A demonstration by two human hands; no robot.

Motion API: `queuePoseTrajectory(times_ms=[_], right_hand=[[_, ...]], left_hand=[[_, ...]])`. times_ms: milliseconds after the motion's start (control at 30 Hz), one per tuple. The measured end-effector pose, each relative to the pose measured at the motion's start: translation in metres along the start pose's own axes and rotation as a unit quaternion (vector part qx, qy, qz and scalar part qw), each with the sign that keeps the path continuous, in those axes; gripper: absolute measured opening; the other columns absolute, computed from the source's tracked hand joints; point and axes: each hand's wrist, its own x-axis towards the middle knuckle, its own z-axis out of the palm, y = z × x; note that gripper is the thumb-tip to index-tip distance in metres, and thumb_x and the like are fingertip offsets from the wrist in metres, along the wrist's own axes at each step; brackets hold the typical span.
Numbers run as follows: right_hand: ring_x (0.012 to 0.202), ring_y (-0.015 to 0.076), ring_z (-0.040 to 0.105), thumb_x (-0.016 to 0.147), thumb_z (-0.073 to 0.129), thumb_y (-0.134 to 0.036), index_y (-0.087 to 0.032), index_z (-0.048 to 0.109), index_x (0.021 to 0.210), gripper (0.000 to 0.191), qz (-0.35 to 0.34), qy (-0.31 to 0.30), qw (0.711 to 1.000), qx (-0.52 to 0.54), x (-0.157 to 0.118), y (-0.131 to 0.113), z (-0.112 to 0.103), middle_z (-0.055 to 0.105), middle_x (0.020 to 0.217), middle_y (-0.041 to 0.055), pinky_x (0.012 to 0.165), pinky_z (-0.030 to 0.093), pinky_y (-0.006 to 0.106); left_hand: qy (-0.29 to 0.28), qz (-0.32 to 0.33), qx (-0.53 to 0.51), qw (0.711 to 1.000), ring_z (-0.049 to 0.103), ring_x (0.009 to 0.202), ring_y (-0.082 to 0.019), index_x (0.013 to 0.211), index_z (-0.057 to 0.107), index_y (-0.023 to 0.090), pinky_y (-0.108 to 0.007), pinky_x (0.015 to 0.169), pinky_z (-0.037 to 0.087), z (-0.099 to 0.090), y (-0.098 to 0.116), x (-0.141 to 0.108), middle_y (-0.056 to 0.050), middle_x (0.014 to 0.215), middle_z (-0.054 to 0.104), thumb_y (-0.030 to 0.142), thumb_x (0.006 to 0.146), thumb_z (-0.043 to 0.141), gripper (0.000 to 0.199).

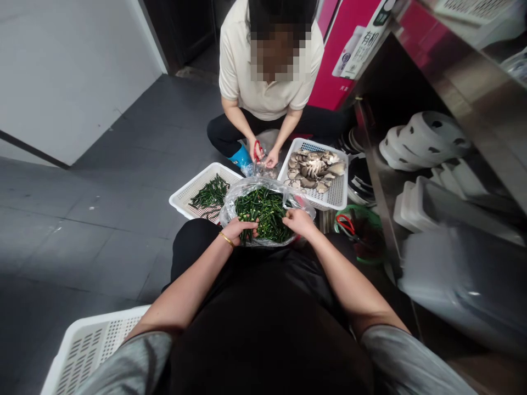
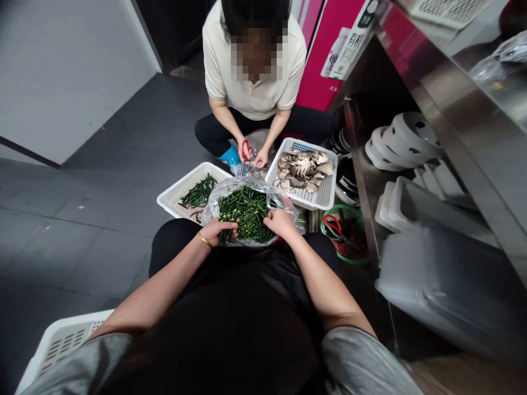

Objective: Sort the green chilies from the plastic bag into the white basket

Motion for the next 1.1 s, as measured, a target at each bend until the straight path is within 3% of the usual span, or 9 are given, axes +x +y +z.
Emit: queuePoseTrajectory(times_ms=[100,200,333,433,567,700,800,967,1100], right_hand=[[0.052,0.0124,0.058,0.078,0.053,-0.030,-0.019,0.050,0.062,0.019,0.018,0.012,0.984,0.175,-0.007,-0.003,0.011,0.062,0.059,0.0000,0.051,0.043,0.021],[0.039,0.0091,0.050,0.076,0.056,-0.033,-0.020,0.049,0.063,0.020,0.042,-0.008,0.943,0.331,-0.007,-0.018,0.031,0.057,0.053,-0.0032,0.040,0.038,0.019],[0.039,0.0084,0.050,0.075,0.058,-0.032,-0.019,0.048,0.062,0.020,-0.010,-0.037,0.905,0.425,-0.013,-0.041,0.050,0.053,0.050,-0.0051,0.038,0.040,0.019],[0.046,0.0103,0.057,0.073,0.060,-0.033,-0.019,0.054,0.073,0.015,-0.064,-0.093,0.876,0.469,-0.020,-0.046,0.045,0.057,0.055,-0.0046,0.045,0.048,0.021],[0.046,0.0117,0.057,0.072,0.064,-0.044,-0.017,0.058,0.092,0.035,-0.061,-0.106,0.851,0.511,-0.022,-0.040,0.024,0.061,0.059,-0.0032,0.045,0.049,0.024],[0.047,0.0113,0.055,0.081,0.056,-0.047,-0.016,0.060,0.079,0.031,-0.099,-0.076,0.916,0.382,-0.024,-0.044,0.017,0.059,0.055,-0.0014,0.048,0.044,0.023],[0.063,0.0135,0.060,0.091,0.045,-0.042,-0.016,0.061,0.074,0.035,-0.165,0.046,0.972,0.160,-0.028,-0.055,0.017,0.064,0.069,0.0051,0.057,0.040,0.022],[0.081,0.0166,0.060,0.099,0.029,-0.038,-0.014,0.067,0.090,0.046,-0.192,0.155,0.963,-0.104,-0.019,-0.064,0.000,0.065,0.092,0.0120,0.064,0.036,0.024],[0.090,0.0202,0.061,0.096,0.039,-0.041,-0.020,0.063,0.116,0.037,-0.115,0.106,0.975,-0.159,-0.003,-0.044,-0.019,0.063,0.108,0.0110,0.068,0.040,0.026]], left_hand=[[-0.004,0.019,0.012,1.000,0.061,0.054,-0.013,0.071,0.065,0.010,-0.025,0.054,0.052,0.006,-0.003,0.005,-0.003,0.060,0.064,0.010,0.052,0.080,0.024],[0.014,0.056,0.010,0.998,0.064,0.063,-0.015,0.070,0.066,0.009,-0.025,0.056,0.050,0.016,-0.008,0.012,-0.007,0.071,0.068,0.016,0.050,0.082,0.027],[0.033,0.083,0.040,0.995,0.056,0.048,-0.012,0.062,0.061,0.011,-0.024,0.045,0.041,0.022,-0.011,0.016,-0.002,0.055,0.062,0.022,0.050,0.082,0.027],[0.022,0.054,0.075,0.995,0.053,0.042,-0.012,0.061,0.060,0.012,-0.023,0.041,0.037,0.013,-0.005,0.009,-0.001,0.051,0.061,0.021,0.049,0.082,0.027],[-0.072,0.039,0.108,0.991,0.059,0.049,-0.014,0.070,0.065,0.010,-0.022,0.042,0.038,0.002,0.006,-0.004,-0.007,0.064,0.068,0.024,0.054,0.079,0.025],[-0.080,0.032,0.169,0.982,0.057,0.044,-0.013,0.068,0.065,0.009,-0.020,0.036,0.031,0.005,0.013,-0.009,-0.008,0.060,0.067,0.021,0.055,0.077,0.021],[-0.043,0.021,0.197,0.979,0.055,0.040,-0.012,0.065,0.063,0.009,-0.019,0.033,0.028,0.012,0.015,-0.010,-0.006,0.055,0.065,0.018,0.055,0.076,0.018],[-0.035,-0.015,0.125,0.991,0.055,0.041,-0.013,0.065,0.060,0.010,-0.018,0.031,0.027,0.016,0.021,-0.017,-0.007,0.056,0.065,0.020,0.054,0.078,0.023],[0.027,0.064,0.088,0.994,0.055,0.044,-0.013,0.064,0.058,0.010,-0.020,0.032,0.030,-0.006,0.047,-0.014,-0.008,0.060,0.066,0.017,0.057,0.076,0.021]])
